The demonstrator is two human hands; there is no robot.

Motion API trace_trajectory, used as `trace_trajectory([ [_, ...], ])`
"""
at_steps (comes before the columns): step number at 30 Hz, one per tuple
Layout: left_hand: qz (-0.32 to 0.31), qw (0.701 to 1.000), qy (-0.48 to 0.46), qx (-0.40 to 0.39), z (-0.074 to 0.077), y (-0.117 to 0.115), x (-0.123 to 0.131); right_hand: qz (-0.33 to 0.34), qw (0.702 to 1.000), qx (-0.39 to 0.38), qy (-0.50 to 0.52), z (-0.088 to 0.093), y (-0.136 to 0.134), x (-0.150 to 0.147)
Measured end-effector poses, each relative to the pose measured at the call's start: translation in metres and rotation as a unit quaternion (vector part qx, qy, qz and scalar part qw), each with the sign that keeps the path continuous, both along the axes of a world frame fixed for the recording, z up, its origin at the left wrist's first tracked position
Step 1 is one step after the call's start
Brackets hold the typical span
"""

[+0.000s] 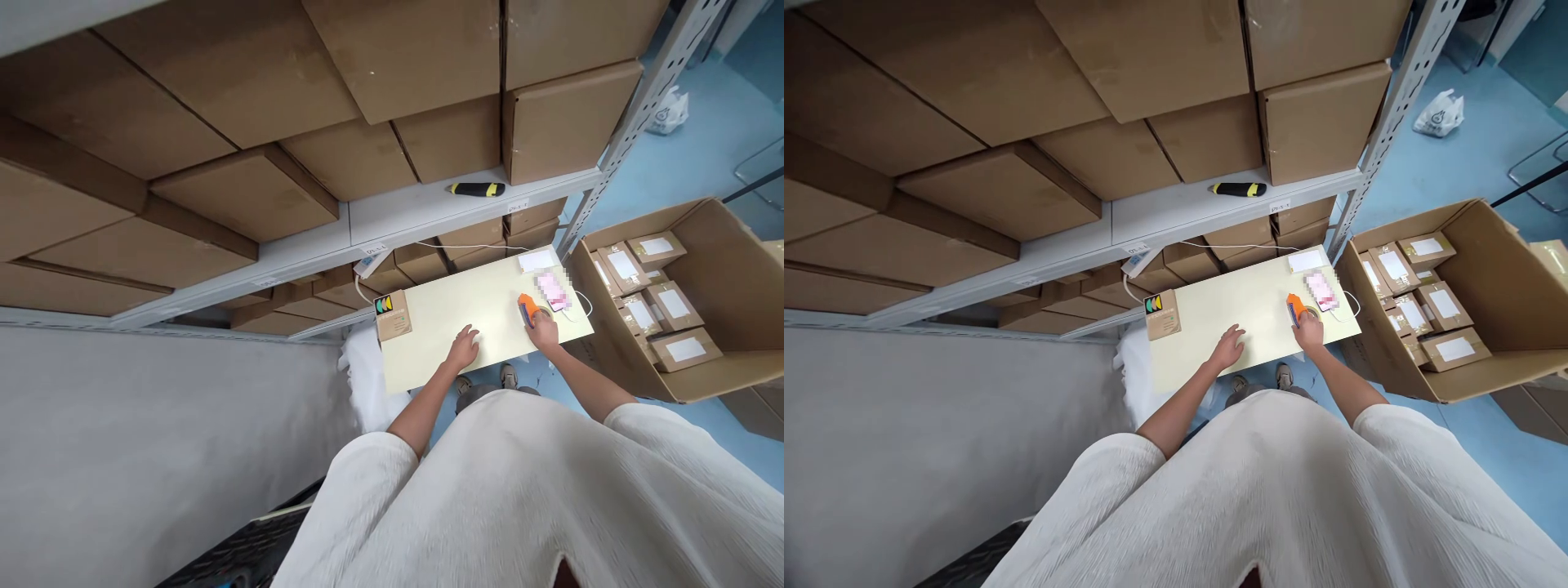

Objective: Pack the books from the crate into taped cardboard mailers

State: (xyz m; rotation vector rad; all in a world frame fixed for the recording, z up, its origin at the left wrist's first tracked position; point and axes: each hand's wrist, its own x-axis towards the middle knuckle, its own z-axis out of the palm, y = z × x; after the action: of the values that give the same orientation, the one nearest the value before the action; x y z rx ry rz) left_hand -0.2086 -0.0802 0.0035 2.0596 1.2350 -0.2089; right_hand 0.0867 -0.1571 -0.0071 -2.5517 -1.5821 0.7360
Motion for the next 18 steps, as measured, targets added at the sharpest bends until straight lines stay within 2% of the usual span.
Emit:
trace_trajectory([
  [4, 0.021, 1.0, -0.015, 0.009, 0.004, 0.002, 0.002, 0.034, 0.997, 0.048, -0.041, 0.009, 0.006, 0.003],
  [9, 0.081, 0.996, -0.038, 0.029, 0.003, -0.006, -0.006, 0.103, 0.989, 0.099, -0.045, 0.017, 0.032, -0.012],
  [13, 0.132, 0.99, -0.044, 0.037, 0.0, -0.021, -0.029, 0.175, 0.976, 0.126, -0.02, 0.021, 0.054, -0.042],
  [18, 0.223, 0.973, -0.045, 0.038, -0.004, -0.045, -0.073, 0.263, 0.959, 0.105, 0.006, 0.025, 0.071, -0.092],
])
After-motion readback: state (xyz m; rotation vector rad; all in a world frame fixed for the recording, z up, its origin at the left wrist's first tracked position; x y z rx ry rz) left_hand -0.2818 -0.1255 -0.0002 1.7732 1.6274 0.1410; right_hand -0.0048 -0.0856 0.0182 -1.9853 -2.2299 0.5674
